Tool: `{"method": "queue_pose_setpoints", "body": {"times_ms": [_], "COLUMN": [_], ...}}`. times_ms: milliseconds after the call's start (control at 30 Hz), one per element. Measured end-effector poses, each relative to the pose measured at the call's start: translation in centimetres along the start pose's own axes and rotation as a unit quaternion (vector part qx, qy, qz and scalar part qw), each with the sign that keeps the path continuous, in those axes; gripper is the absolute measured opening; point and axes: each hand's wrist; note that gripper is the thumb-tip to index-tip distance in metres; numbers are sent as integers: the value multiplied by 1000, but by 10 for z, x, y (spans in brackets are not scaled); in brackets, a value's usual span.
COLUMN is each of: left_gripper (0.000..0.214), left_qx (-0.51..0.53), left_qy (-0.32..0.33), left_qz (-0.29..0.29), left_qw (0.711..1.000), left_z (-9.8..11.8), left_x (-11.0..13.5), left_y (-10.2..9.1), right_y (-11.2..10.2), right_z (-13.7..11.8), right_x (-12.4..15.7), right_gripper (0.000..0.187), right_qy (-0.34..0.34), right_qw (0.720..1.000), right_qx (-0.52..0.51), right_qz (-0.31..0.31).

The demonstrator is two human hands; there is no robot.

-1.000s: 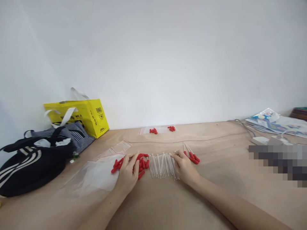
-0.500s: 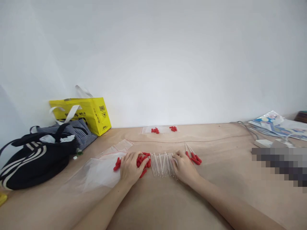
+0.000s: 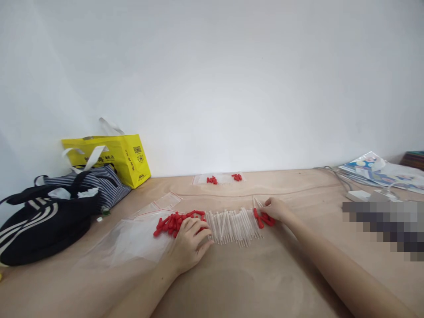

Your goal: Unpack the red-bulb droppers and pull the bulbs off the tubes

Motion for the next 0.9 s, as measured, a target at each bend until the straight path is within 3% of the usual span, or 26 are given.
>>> {"method": "queue_pose_setpoints", "body": {"times_ms": [100, 267, 667, 833, 900], "left_gripper": [9, 10, 11, 11, 13], "left_qx": [-7, -9, 1, 16, 27], "left_qy": [-11, -14, -13, -4, -10], "left_qz": [-17, -17, 0, 12, 17], "left_qw": [1000, 1000, 1000, 1000, 999], "left_z": [-1, -3, -1, 7, 14], "left_x": [1, 1, 0, -2, -3], "left_y": [0, -1, -1, -1, 0], "right_y": [7, 9, -9, 2, 14], "right_z": [-5, -11, -18, -30, -35], "right_x": [0, 3, 17, 56, 79], "right_gripper": [7, 22, 23, 28, 33], "right_qy": [4, 4, -35, -100, -153], "right_qw": [1000, 998, 973, 939, 878], "right_qx": [-11, -48, -222, -323, -444], "right_qz": [-15, -45, -46, -56, -98]}}
Point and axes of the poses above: each hand's wrist, its own x-axis away from the middle knuckle, its own y-axis out of the palm, z = x × y, and after that the axes turned 4 degrees about -z, right-handed
